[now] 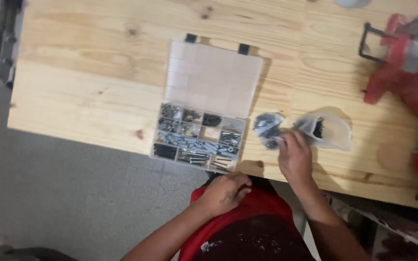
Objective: Sorting various hardware items such as screws and wall plugs from plastic bags into a multi-compartment organizer box on a workbench.
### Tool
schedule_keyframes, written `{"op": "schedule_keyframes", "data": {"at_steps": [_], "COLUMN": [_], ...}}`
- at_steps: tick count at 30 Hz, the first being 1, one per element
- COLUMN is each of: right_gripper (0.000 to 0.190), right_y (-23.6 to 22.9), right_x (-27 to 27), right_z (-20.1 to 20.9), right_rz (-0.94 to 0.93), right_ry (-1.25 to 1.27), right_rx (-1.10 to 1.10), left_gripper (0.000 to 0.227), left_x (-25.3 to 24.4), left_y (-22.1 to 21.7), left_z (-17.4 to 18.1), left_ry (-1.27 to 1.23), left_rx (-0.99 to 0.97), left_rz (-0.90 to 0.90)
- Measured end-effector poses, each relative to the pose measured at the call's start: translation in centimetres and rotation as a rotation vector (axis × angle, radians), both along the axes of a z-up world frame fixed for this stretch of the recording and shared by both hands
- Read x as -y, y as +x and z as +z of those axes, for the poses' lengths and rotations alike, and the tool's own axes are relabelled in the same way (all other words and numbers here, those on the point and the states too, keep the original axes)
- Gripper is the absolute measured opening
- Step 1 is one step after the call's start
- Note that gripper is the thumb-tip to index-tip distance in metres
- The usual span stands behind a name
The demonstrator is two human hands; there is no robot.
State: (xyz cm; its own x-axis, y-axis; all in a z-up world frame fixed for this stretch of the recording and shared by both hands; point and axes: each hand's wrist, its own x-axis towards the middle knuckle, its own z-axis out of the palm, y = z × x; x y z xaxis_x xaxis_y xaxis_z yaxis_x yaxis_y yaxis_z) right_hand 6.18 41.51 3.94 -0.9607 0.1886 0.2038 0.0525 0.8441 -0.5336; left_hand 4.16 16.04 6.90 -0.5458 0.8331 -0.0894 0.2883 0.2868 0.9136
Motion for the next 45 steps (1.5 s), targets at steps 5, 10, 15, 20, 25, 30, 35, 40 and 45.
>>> {"op": "schedule_keyframes", "data": {"at_steps": [5,10,15,20,25,30,35,40,45], "right_gripper": [0.013,0.008,0.009,0.027,0.054,0.035,0.016,0.021,0.019], "right_y": [1.7,5.3,6.0,7.3,5.1,3.8,2.4,1.4,1.4], "right_x": [2.3,2.8,5.7,2.8,-0.6,-2.8,-4.2,-5.0,-5.7], "right_z": [3.0,1.7,7.2,6.5,2.0,-0.8,-0.7,-1.4,-1.1], "right_rz": [0.016,0.042,0.302,0.022,-0.079,-0.084,0.174,0.292,0.247], "right_ry": [-0.109,-0.075,0.055,-0.323,-0.808,-0.946,-0.522,-0.450,-0.338], "right_rx": [-0.152,-0.220,-0.174,0.076,0.356,0.379,0.111,0.065,-0.044], "left_gripper": [0.027,0.058,0.033,0.046,0.056,0.068,0.068,0.051,0.012], "left_x": [-0.5,-4.2,-6.9,-7.6,-9.3,-11.1,-10.7,-11.0,-11.6], "left_y": [-2.3,0.4,2.0,1.9,1.7,2.3,0.8,0.9,0.2], "left_z": [6.5,0.5,-5.6,-7.5,-6.4,-6.4,-3.1,-3.3,-5.8], "left_ry": [0.068,0.379,0.744,0.444,0.214,0.389,0.312,0.091,-0.251], "left_rx": [0.368,1.145,1.566,0.983,0.714,0.862,0.698,0.106,-0.507], "left_rz": [0.081,0.339,0.542,0.507,0.509,0.590,0.597,0.602,0.404]}}
